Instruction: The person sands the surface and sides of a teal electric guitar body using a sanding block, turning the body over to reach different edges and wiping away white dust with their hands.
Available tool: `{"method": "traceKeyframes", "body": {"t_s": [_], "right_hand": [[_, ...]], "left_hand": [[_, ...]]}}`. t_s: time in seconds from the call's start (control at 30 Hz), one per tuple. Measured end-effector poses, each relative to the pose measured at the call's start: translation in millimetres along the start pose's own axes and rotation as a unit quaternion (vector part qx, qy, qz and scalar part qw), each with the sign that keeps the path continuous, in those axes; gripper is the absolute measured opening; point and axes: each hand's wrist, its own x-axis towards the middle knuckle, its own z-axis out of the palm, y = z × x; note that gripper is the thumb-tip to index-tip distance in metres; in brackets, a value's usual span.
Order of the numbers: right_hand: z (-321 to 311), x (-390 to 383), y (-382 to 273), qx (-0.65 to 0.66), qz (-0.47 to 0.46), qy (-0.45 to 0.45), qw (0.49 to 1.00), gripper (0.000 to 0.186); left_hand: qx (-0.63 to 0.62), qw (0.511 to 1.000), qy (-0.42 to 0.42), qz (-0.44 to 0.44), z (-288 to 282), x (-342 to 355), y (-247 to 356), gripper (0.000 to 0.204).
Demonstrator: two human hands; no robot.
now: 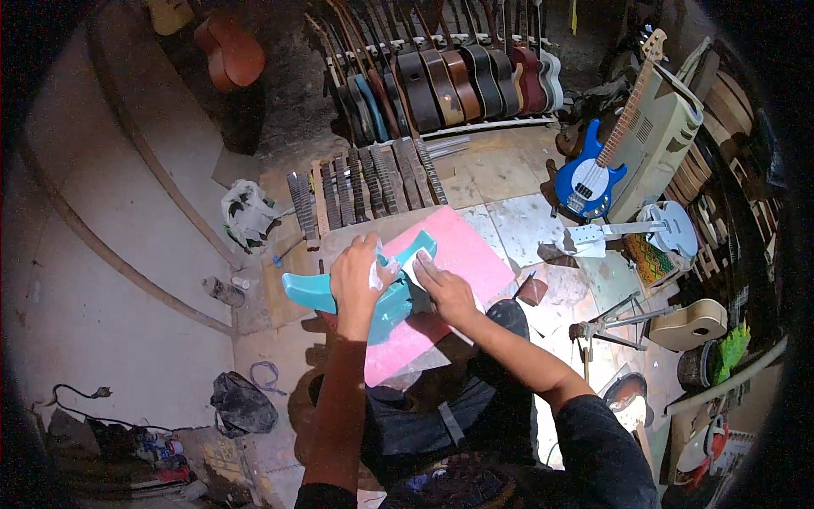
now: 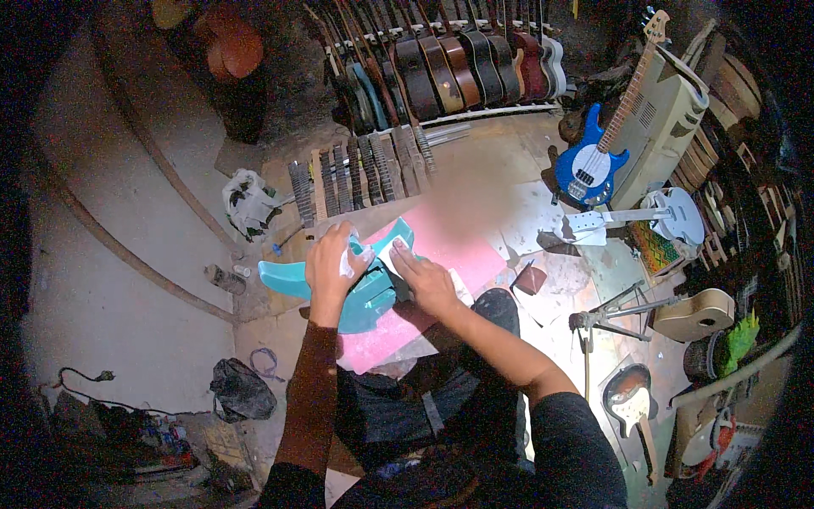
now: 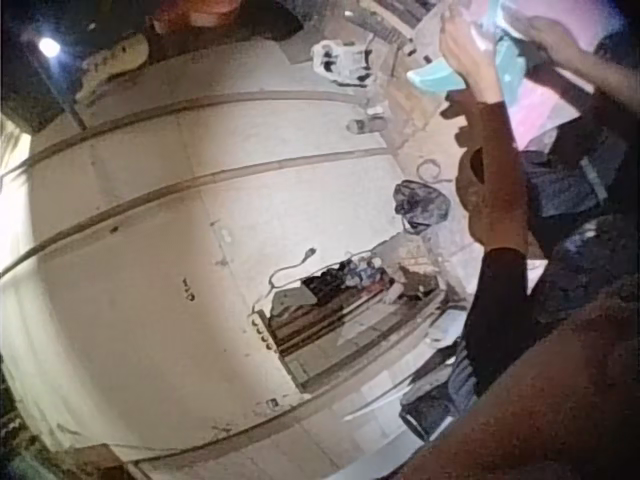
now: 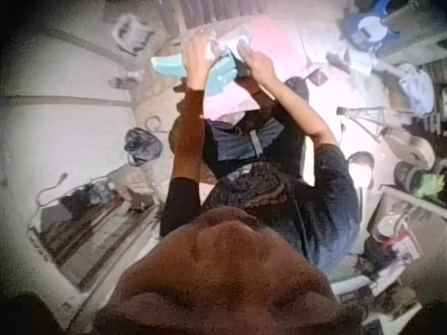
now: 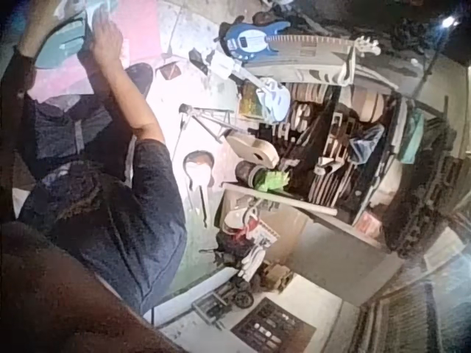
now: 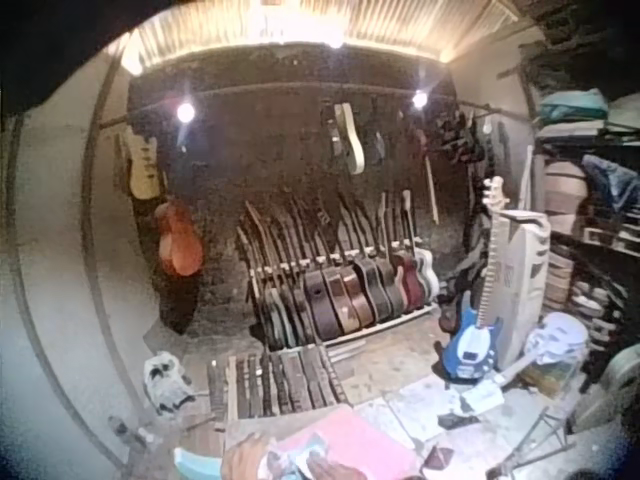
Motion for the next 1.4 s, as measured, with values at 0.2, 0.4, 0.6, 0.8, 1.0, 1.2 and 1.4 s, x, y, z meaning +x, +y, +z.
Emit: {"method": "traceKeyframes", "body": {"t_s": [0.2,0.4,0.6,0.8,1.0,1.2,1.4], "right_hand": [[-21.8,18.3,-27.7,0.007,0.119,-0.035,0.992,0.083],[-42.2,31.0,-43.8,0.115,0.152,-0.093,0.977,0.074],[-29.1,16.9,-60.5,0.193,0.124,-0.022,0.973,0.062],[-50.9,23.9,-75.6,0.157,0.214,-0.063,0.962,0.06],[-31.2,6.4,-84.7,0.353,0.194,-0.045,0.914,0.07],[-35.9,-4.8,-90.9,0.116,0.157,0.082,0.977,0.066],[-68.5,-13.1,-65.0,0.522,0.341,-0.053,0.78,0.051]], "left_hand": [[-0.002,1.0,0.013,0.022,0.6,-1.9,3.3,0.035],[0.006,0.999,0.024,0.025,-4.5,-15.1,5.0,0.028],[-0.044,0.996,0.062,0.042,-1.7,-21.2,15.8,0.024],[-0.102,0.994,0.046,-0.002,-8.8,-36.8,20.6,0.022],[-0.131,0.988,0.06,-0.055,-8.8,-41.2,21.7,0.017],[-0.109,0.991,0.05,-0.062,3.5,-39.9,35.7,0.013],[-0.084,0.995,-0.005,-0.06,0.6,-42.5,20.0,0.026]]}}
